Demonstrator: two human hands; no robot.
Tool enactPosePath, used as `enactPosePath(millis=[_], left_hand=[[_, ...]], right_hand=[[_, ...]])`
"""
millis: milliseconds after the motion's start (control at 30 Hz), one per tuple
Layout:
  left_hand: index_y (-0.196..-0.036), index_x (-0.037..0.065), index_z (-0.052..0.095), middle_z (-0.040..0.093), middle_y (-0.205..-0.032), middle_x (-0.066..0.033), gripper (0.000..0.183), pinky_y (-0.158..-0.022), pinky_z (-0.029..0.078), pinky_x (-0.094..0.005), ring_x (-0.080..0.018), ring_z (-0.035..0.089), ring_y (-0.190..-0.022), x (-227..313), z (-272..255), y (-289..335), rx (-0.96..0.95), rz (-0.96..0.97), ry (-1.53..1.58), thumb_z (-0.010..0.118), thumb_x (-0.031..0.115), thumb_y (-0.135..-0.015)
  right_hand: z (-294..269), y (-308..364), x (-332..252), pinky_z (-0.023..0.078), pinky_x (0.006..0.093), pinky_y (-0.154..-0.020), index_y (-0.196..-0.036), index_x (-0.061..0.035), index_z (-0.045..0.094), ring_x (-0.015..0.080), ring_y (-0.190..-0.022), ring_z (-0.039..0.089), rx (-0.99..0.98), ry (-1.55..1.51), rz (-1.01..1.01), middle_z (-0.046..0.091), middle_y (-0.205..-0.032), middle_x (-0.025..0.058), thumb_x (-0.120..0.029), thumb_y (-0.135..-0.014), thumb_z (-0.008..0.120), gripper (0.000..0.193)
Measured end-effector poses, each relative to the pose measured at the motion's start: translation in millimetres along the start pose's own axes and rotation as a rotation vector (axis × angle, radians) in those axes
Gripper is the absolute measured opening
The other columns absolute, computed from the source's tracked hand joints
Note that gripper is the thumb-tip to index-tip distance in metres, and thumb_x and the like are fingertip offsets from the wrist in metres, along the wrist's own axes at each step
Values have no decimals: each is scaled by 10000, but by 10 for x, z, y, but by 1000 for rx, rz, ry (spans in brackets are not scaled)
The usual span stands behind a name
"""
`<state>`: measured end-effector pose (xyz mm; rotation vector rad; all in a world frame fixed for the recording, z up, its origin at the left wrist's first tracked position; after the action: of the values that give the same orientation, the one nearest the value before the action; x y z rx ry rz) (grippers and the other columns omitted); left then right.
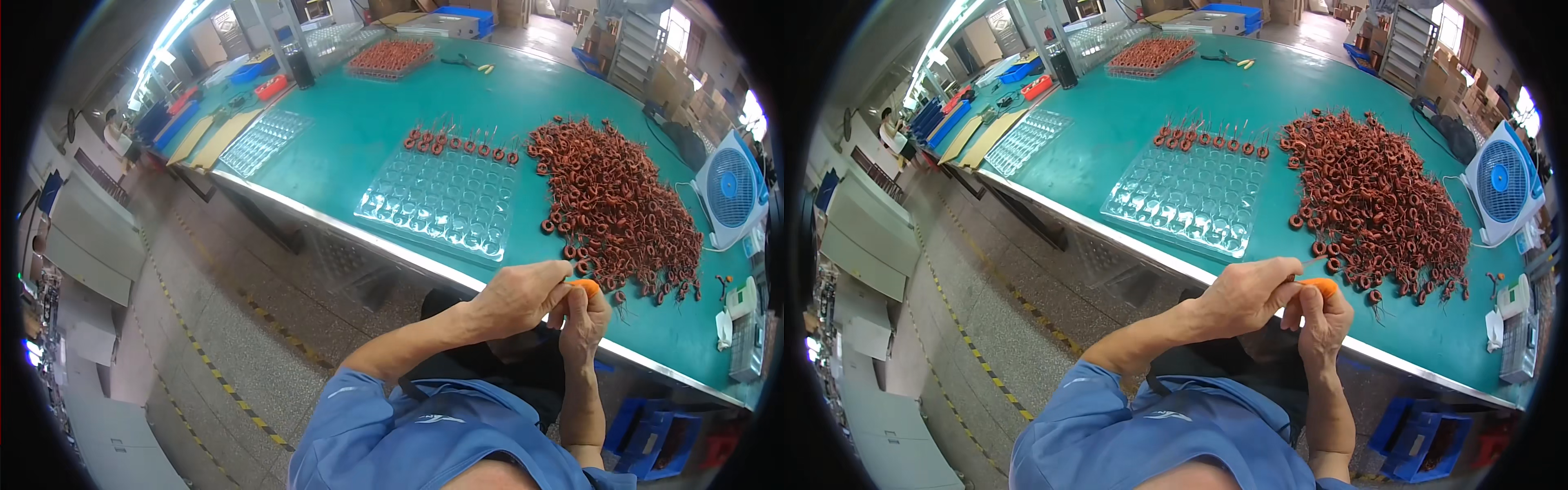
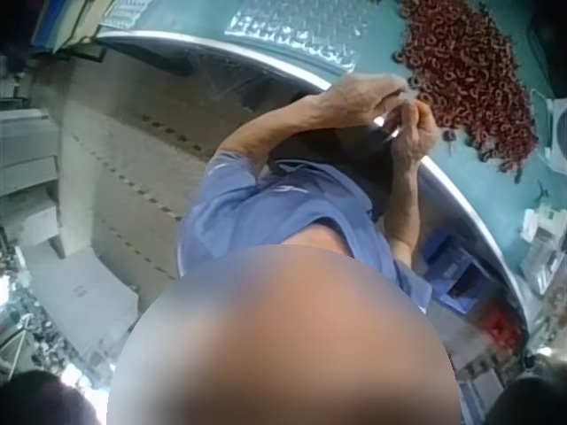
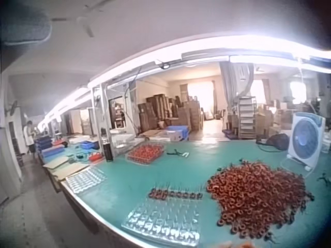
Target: Picking up copper wire coils from a pile and placing them into a plastic grid tray for organization.
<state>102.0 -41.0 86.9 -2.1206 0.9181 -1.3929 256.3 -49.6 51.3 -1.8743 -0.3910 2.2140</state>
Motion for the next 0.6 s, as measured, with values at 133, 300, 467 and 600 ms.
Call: enactPosePath(millis=[133, 300, 467, 600], left_hand=[[-1030, 22, 499, 557, -834, -149, 171, -645, 485, -409, -329, 610, -781, -9, -49, -64, -149, 124, -180, 590, 107, -912], [-1003, 19, 481, 554, -925, -165, 172, -725, 484, -415, -340, 605, -870, 23, -160, -82, -387, 21, -85, 572, 144, -927], [-997, 32, 489, 581, -852, -155, 223, -711, 490, -422, -355, 618, -835, -15, -167, -27, -540, -24, -96, 631, 170, -895], [-970, 56, 512, 616, -803, -147, 273, -640, 509, -391, -332, 645, -742, -164, -70, -24, -334, -273, 5, 722, 166, -834]], right_hand=[[-13, -68, -47, 329, 199, -394, -873, -7, 607, 84, -435, 483, -19, -96, 191, 565, -622, 35, -264, -973, 583, 276], [-15, -49, -54, 312, 189, -378, -844, -22, 610, 71, -416, 469, -85, -160, 303, 552, -576, 18, -257, -951, 615, 258], [-55, 5, 26, 310, 196, -375, -823, -21, 621, 70, -412, 458, -96, -154, 396, 554, -570, 13, -241, -939, 633, 248], [71, 81, -187, 368, 203, -450, -848, 5, 654, 51, -490, 497, 121, 362, 131, 599, -619, 18, -104, -904, 653, 123]])
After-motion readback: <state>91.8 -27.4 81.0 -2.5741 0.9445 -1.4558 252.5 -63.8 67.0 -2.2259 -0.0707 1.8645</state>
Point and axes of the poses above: each hand's wrist, its own y-axis away from the middle knuckle, its own z-axis out of the palm, x = y × z, the point moved 3 cm from there along -y, towards the middle knuckle
